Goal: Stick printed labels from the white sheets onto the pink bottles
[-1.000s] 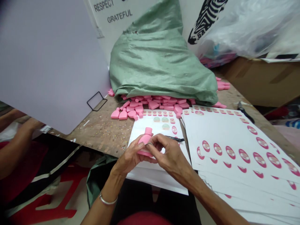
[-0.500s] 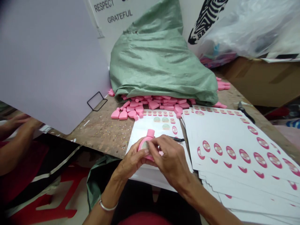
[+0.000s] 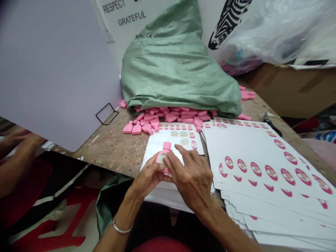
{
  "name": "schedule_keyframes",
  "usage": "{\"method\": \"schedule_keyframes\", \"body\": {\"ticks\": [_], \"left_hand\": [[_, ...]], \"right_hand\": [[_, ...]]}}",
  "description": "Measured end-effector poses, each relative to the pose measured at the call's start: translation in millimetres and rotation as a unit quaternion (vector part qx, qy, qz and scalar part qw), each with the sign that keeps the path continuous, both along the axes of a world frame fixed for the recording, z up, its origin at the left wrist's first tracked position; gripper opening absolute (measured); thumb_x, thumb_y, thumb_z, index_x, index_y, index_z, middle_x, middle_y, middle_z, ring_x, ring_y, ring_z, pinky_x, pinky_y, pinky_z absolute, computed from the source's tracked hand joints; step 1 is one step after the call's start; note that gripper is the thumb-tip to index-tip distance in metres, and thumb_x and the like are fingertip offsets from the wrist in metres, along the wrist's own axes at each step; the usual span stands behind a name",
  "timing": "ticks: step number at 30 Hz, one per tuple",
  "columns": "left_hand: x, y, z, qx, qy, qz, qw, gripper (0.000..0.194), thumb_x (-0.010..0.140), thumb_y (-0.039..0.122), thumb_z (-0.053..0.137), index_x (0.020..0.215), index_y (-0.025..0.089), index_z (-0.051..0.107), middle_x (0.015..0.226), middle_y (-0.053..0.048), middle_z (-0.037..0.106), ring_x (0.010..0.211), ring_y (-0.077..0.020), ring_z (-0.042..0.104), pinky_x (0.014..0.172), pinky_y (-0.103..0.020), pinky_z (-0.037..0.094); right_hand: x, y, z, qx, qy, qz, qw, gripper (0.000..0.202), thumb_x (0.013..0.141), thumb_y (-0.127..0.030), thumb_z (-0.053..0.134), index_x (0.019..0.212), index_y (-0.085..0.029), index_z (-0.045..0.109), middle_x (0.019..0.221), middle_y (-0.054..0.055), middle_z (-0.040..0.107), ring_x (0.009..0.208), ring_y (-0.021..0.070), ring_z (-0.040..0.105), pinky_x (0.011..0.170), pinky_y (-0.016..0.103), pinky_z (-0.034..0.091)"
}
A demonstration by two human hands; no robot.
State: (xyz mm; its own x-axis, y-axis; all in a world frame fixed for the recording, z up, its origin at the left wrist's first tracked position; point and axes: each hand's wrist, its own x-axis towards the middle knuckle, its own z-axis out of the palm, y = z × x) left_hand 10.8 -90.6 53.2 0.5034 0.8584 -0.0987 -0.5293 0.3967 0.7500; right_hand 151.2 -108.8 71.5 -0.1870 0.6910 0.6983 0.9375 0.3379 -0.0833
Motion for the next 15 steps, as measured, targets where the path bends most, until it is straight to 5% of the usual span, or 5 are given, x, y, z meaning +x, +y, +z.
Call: {"method": "schedule_keyframes", "body": {"ticks": [8, 12, 15], "left_hand": [[-1, 0, -4.7, -0.046, -0.052, -0.01, 0.998, 0.032, 0.081, 0.019, 0.05, 0.112, 0.012, 0.057, 0.086, -0.009, 0.065, 0.075, -0.0197, 0.063, 0.069, -0.041, 0.056], [0, -1, -6.0, -0.072, -0.069, 0.003, 0.995, 0.03, 0.088, 0.031, 0.047, 0.105, 0.01, 0.06, 0.08, -0.009, 0.065, 0.071, -0.0193, 0.063, 0.07, -0.046, 0.055], [1, -1, -5.2, -0.098, -0.059, 0.008, 0.993, 0.046, 0.09, 0.047, 0.043, 0.1, 0.007, 0.063, 0.077, -0.011, 0.066, 0.066, -0.0186, 0.062, 0.069, -0.047, 0.056]], "right_hand": [[12, 0, 0.6, -0.155, 0.224, 0.156, 0.949, 0.027, 0.094, -0.024, 0.041, 0.105, -0.021, 0.065, 0.108, 0.007, 0.067, 0.107, 0.0204, 0.058, 0.091, 0.039, 0.045], [12, -2, 4.8, -0.155, 0.232, 0.165, 0.946, 0.027, 0.094, -0.023, 0.042, 0.107, -0.02, 0.065, 0.104, 0.008, 0.066, 0.103, 0.0203, 0.057, 0.087, 0.039, 0.046], [9, -4, 5.2, -0.125, 0.22, 0.167, 0.953, 0.026, 0.092, -0.02, 0.045, 0.111, -0.019, 0.063, 0.102, 0.008, 0.066, 0.1, 0.0195, 0.056, 0.085, 0.037, 0.046]]}}
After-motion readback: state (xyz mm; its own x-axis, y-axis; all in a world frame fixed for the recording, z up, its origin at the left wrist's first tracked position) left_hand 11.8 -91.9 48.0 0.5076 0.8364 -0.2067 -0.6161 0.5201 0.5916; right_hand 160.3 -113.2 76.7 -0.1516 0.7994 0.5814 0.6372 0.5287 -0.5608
